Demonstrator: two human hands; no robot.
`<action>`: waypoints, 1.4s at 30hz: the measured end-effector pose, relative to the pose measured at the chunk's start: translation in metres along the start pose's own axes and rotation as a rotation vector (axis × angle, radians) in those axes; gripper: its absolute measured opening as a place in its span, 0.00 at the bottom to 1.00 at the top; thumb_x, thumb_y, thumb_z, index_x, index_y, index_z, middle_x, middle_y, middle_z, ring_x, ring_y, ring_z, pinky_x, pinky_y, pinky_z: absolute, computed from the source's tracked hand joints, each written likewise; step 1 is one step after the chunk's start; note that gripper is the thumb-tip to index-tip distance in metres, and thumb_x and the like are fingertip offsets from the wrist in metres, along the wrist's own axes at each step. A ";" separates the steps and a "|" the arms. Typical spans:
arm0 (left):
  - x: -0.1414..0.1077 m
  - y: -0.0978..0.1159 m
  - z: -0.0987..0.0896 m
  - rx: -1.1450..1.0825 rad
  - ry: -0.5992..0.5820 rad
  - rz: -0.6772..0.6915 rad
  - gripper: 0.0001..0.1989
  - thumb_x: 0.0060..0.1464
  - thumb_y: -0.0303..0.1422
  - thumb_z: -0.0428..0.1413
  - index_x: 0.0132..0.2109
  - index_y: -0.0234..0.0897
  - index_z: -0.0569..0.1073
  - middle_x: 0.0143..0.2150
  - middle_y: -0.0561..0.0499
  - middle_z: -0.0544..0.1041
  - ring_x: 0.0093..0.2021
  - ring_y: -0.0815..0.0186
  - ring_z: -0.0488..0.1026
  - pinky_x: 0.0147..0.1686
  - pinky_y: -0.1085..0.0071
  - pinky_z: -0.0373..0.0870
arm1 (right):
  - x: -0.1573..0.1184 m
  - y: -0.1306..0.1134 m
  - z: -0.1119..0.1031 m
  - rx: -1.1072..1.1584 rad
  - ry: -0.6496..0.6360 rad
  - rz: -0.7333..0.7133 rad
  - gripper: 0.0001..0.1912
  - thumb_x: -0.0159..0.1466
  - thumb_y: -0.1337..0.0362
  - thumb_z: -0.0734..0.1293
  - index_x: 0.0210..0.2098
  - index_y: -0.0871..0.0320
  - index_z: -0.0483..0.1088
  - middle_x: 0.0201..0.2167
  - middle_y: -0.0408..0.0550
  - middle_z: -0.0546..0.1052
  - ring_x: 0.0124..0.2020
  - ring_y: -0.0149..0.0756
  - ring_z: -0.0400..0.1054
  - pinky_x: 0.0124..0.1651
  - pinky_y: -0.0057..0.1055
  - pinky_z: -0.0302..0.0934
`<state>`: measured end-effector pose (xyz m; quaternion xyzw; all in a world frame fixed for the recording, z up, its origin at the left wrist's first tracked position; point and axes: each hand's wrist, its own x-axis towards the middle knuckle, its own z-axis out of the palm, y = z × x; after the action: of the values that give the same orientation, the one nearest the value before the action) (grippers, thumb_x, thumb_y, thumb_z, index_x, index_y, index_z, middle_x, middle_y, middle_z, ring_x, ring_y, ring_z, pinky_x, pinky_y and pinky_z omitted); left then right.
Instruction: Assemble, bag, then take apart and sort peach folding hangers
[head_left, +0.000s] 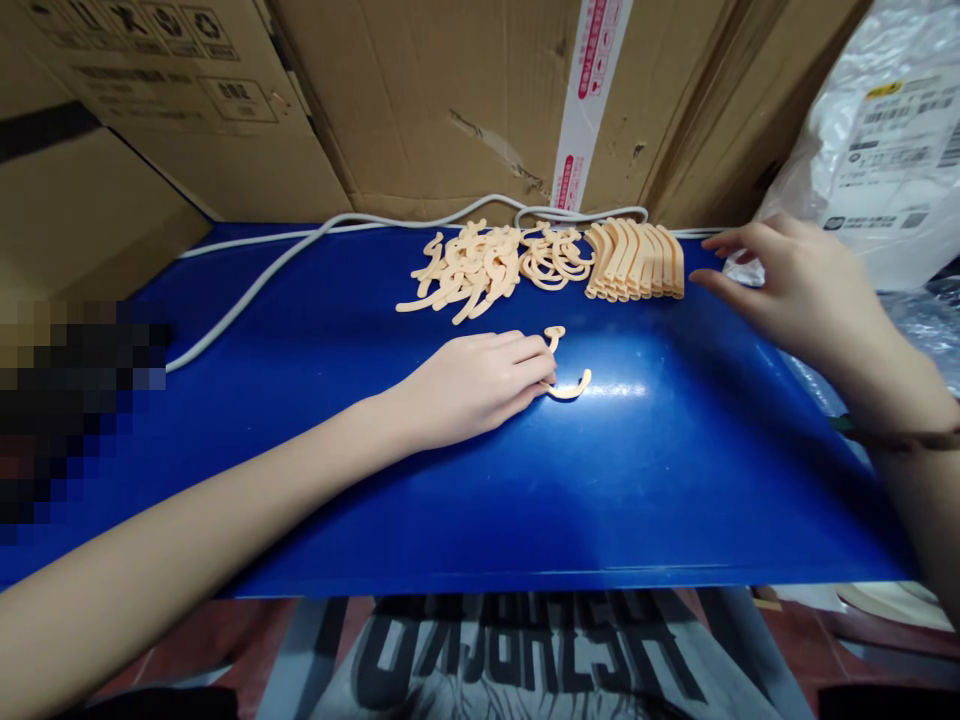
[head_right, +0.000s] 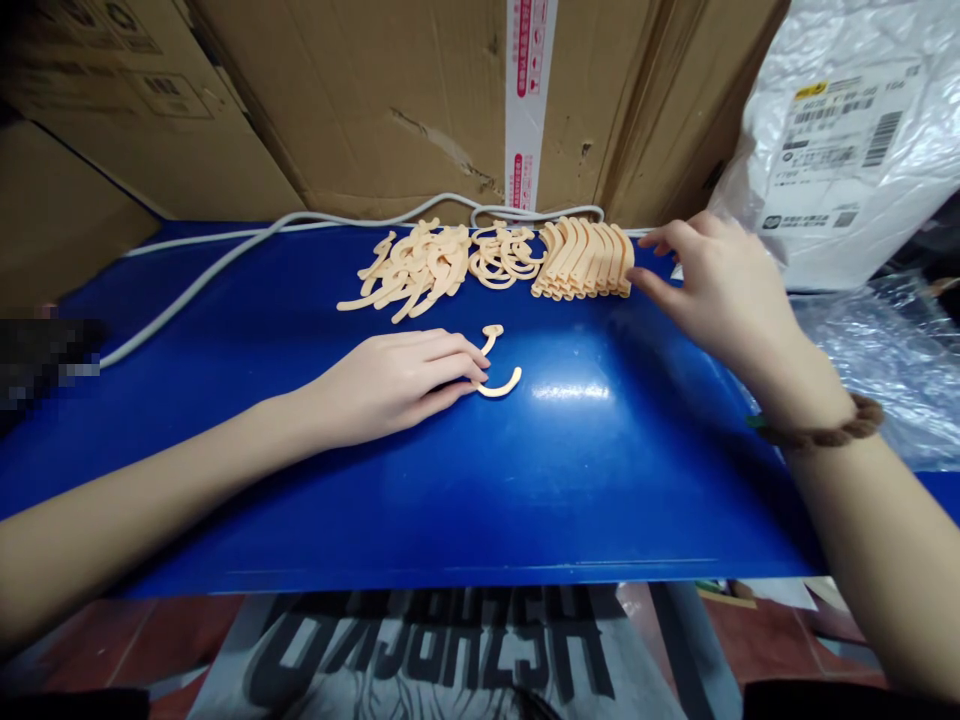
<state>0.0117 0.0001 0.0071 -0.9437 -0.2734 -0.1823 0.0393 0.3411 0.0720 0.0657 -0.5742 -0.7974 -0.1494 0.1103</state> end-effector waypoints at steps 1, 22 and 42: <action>0.000 0.000 0.000 0.000 -0.003 0.001 0.11 0.72 0.31 0.49 0.47 0.33 0.76 0.50 0.47 0.81 0.48 0.60 0.79 0.46 0.66 0.75 | 0.001 0.005 0.004 0.002 -0.034 0.029 0.28 0.72 0.49 0.63 0.59 0.64 0.72 0.48 0.65 0.78 0.49 0.51 0.71 0.49 0.42 0.61; 0.000 0.000 -0.003 0.016 -0.024 -0.001 0.12 0.72 0.32 0.48 0.47 0.34 0.75 0.50 0.47 0.81 0.48 0.61 0.79 0.47 0.67 0.74 | -0.001 -0.006 0.006 0.060 0.071 0.237 0.17 0.65 0.60 0.65 0.49 0.58 0.80 0.40 0.56 0.84 0.42 0.50 0.79 0.44 0.40 0.66; 0.000 0.003 -0.017 0.152 0.371 -0.406 0.19 0.70 0.38 0.53 0.64 0.39 0.65 0.58 0.41 0.72 0.60 0.48 0.69 0.60 0.50 0.65 | -0.046 -0.095 -0.014 0.959 0.155 -0.195 0.04 0.63 0.60 0.75 0.36 0.52 0.79 0.36 0.41 0.84 0.35 0.36 0.77 0.40 0.35 0.71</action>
<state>0.0079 -0.0057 0.0228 -0.8145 -0.4577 -0.3349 0.1220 0.2656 -0.0018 0.0519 -0.3685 -0.8159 0.1825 0.4065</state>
